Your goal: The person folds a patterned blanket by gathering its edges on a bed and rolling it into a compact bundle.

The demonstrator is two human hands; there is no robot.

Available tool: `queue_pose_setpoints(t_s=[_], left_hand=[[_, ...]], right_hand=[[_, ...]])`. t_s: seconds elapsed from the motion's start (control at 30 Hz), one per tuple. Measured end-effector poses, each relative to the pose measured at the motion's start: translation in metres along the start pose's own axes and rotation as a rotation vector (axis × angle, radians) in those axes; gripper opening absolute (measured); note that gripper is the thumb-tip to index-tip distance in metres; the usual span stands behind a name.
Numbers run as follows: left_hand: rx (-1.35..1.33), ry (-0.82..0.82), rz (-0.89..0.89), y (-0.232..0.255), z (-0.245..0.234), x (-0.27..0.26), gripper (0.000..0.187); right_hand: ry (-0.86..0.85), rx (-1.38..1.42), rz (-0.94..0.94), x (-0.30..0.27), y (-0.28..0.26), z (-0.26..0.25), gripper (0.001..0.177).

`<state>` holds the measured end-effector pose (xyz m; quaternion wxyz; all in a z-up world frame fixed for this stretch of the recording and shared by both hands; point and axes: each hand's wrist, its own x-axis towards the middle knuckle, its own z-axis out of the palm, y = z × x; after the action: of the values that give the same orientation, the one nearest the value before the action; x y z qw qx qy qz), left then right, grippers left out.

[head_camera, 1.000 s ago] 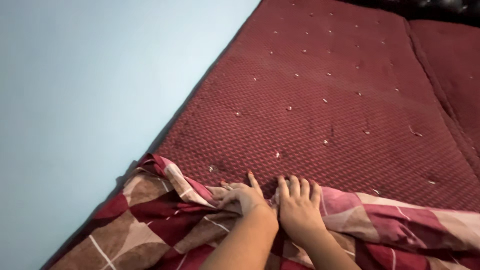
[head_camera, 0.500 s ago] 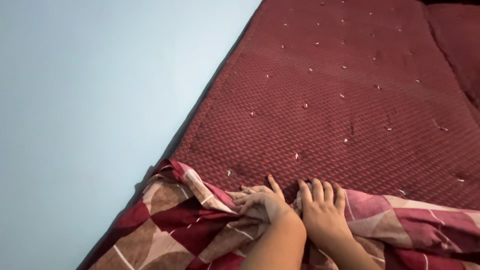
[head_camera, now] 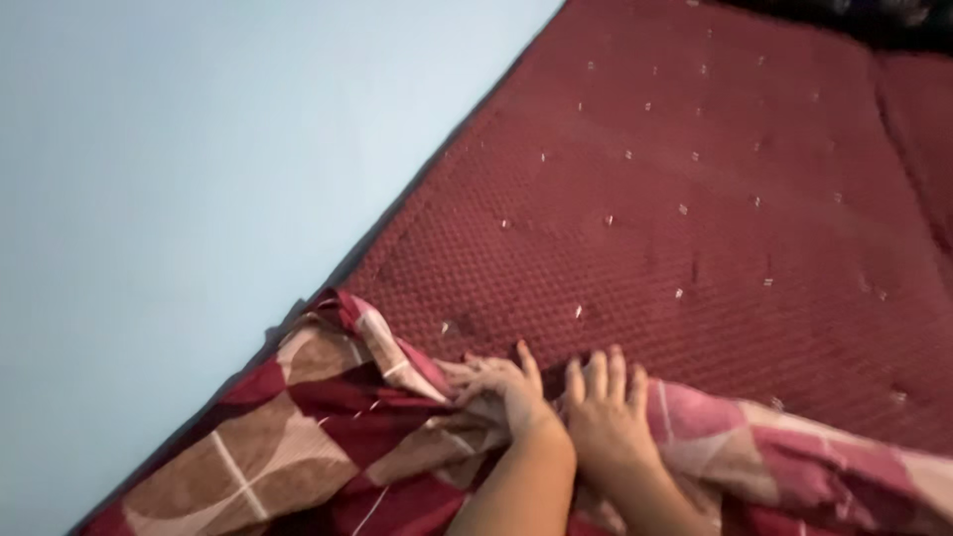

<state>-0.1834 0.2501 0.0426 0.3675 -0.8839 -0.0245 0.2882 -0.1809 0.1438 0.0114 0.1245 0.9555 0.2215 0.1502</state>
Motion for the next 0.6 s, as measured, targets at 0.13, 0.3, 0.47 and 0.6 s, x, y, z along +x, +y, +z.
queue_pose_setpoints(t_s=[0.13,0.3,0.47,0.6], left_hand=[[0.007,0.044,-0.034,0.005,-0.003,0.012,0.119],[-0.204,0.118,-0.087,-0.013,-0.005,-0.006,0.102],[-0.671,0.036,0.037,-0.056,-0.022,-0.034,0.08],[-0.636,0.205,-0.116,-0.076,-0.002,-0.003,0.056]], right_hand=[[0.089,-0.005,-0.067,0.0,-0.004,0.013,0.061],[0.16,0.009,-0.122,0.001,0.005,0.009,0.06],[0.098,-0.05,-0.135,0.003,0.005,-0.003,0.063],[0.008,-0.202,-0.135,0.002,-0.002,-0.008,0.065]])
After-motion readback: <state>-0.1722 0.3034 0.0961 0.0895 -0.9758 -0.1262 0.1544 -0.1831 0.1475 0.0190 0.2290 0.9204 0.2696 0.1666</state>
